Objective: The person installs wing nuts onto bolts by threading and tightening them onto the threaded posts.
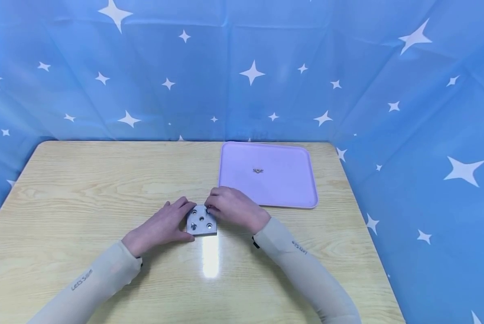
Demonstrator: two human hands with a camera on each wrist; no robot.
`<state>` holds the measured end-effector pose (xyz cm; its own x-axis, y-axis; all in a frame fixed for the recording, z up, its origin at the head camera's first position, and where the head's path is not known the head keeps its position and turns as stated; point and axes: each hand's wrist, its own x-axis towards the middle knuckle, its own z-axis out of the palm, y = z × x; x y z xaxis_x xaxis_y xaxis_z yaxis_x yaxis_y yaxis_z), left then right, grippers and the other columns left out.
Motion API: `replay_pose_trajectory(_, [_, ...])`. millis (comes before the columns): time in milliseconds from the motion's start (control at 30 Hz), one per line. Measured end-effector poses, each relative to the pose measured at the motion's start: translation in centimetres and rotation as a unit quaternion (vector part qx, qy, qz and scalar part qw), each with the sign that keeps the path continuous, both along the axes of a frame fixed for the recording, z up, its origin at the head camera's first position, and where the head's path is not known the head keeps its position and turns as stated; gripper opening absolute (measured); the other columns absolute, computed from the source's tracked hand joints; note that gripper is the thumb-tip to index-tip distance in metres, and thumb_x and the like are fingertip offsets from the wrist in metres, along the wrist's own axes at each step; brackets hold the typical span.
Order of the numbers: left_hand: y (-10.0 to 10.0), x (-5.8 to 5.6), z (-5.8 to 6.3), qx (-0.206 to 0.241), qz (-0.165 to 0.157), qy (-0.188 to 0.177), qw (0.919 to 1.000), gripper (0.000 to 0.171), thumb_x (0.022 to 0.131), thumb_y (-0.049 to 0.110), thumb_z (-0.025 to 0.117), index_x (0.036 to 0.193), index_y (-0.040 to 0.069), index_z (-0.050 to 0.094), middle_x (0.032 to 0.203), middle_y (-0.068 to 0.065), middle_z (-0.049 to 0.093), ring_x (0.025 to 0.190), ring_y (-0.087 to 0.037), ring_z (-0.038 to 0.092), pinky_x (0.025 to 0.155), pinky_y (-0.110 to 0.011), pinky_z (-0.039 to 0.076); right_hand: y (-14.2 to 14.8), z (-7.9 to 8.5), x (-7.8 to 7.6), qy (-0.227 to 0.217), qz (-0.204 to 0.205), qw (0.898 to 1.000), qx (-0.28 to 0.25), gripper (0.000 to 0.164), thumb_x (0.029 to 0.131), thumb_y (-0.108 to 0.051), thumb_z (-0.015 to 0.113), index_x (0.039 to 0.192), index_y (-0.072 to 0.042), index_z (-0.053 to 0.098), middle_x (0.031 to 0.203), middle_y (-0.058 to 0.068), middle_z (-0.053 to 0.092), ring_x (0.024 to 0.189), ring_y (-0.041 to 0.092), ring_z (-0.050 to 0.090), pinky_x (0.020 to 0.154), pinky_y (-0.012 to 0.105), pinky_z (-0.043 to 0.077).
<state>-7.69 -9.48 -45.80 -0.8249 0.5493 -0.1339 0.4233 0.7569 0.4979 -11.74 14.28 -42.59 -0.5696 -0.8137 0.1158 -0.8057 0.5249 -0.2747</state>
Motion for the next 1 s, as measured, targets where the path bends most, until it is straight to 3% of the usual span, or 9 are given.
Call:
replay_pose_trajectory(267, [-0.1,0.0,0.1,0.000,-0.006,0.010,0.9999,0.087,0.076,0.038,0.092,0.142,-0.004,0.054,0.125,-0.012,0.056,0.109,-0.027,0.061,0.104,-0.070,0.040,-0.7,-0.3,0.4,0.007,-0.056,0.998,0.019,0.007,0.092,-0.017,0.075,0.095,-0.011,0.073,0.089,-0.002,0.066,0.078,0.011,0.060,0.071,0.026,0.054])
replay_pose_trajectory(533, [0.0,0.0,0.3,0.002,-0.004,0.010,0.9999,0.087,0.075,0.036,0.093,0.142,-0.004,0.054,0.125,-0.012,0.057,0.109,-0.027,0.061,0.105,-0.071,0.040,-1.1,-0.5,0.7,0.031,-0.074,0.996,0.029,0.009,0.093,-0.019,0.072,0.089,-0.011,0.069,0.078,-0.004,0.062,0.065,0.008,0.054,0.058,0.023,0.049])
replay_pose_trajectory(733, [0.0,0.0,0.0,0.000,-0.006,0.011,0.9999,0.086,0.076,0.037,0.092,0.141,-0.005,0.054,0.124,-0.012,0.057,0.109,-0.027,0.061,0.104,-0.071,0.041,-1.3,-0.7,1.1,0.017,-0.078,0.997,0.013,0.008,0.094,-0.012,0.070,0.100,-0.008,0.073,0.088,0.000,0.065,0.075,0.011,0.059,0.066,0.025,0.054])
replay_pose_trajectory(1000, [0.0,0.0,0.0,-0.001,-0.004,0.008,1.0000,0.087,0.075,0.037,0.092,0.141,-0.005,0.055,0.124,-0.012,0.057,0.110,-0.027,0.061,0.104,-0.071,0.040,-1.2,-0.8,1.2,-0.010,-0.079,0.997,0.008,0.010,0.094,-0.011,0.070,0.103,-0.008,0.075,0.093,0.001,0.068,0.079,0.011,0.062,0.073,0.025,0.055])
